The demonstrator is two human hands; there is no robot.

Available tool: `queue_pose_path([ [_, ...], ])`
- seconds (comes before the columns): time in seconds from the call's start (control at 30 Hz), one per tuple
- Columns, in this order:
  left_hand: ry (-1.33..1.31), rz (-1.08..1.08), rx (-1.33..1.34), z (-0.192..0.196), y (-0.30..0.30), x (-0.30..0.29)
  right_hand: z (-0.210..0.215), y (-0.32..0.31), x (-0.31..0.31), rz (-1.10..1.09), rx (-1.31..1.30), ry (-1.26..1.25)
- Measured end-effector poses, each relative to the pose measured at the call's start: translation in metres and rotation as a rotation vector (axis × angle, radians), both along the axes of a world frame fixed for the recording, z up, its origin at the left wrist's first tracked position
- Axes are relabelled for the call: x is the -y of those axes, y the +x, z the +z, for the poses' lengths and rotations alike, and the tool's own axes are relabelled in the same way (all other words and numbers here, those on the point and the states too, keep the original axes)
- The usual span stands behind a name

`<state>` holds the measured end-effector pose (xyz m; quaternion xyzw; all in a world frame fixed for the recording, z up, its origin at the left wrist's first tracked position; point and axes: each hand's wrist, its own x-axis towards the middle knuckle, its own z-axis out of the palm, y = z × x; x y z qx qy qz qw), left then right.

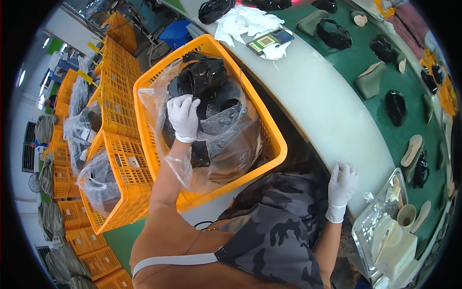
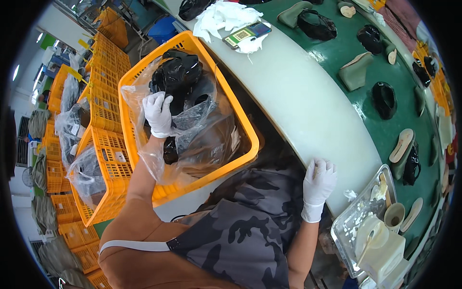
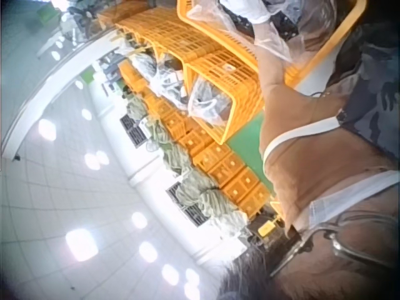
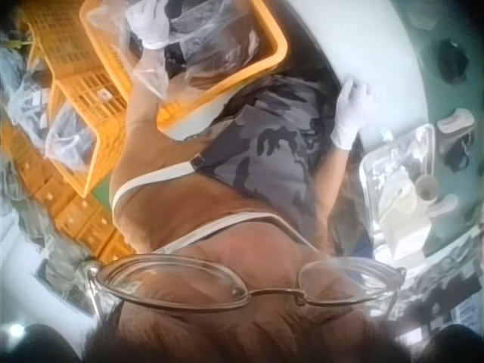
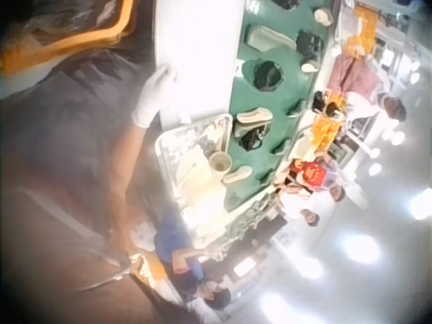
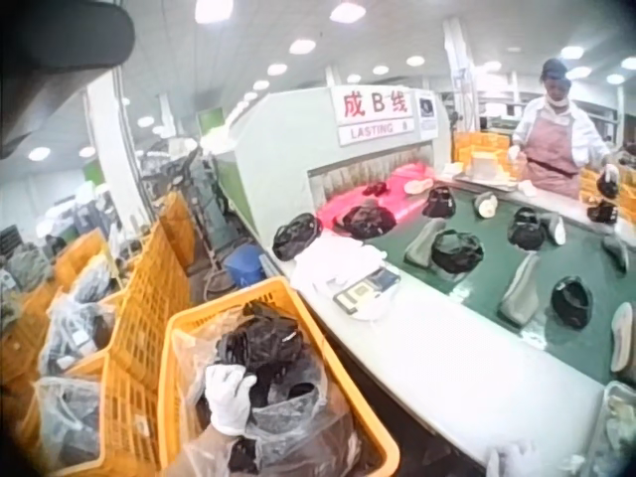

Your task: The person applies a white adhesive substance to the soles of black shoes using a brush. They pick up shoes from a yellow crate, apply the glue to the textured sole, and place the shoes on a green conveyor belt. The process is repeated for multiple shoes throughout the video.

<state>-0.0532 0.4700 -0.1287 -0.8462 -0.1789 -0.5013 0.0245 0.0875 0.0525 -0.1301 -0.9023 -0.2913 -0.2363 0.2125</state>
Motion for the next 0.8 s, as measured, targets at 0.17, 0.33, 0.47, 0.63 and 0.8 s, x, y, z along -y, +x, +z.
queue_pose_path([
  [0.17,0.077,0.057,-0.15,0.026,-0.003,-0.017,0.0,-0.001,0.001,0.011,0.007,0.021],
  [0.33,-0.001,-0.046,-0.036,0.073,-0.001,-0.021,0.001,-0.002,0.002,0.024,0.0,0.029],
  [0.47,-0.195,-0.087,0.195,0.108,0.01,-0.021,0.003,-0.003,0.002,0.03,0.003,0.036],
  [0.63,-0.327,-0.47,0.362,0.149,0.048,0.069,0.006,-0.002,0.01,0.062,-0.19,0.075],
  [0.8,-0.107,-1.047,0.08,0.139,0.09,0.19,0.025,-0.018,0.014,0.357,-0.889,1.155],
])
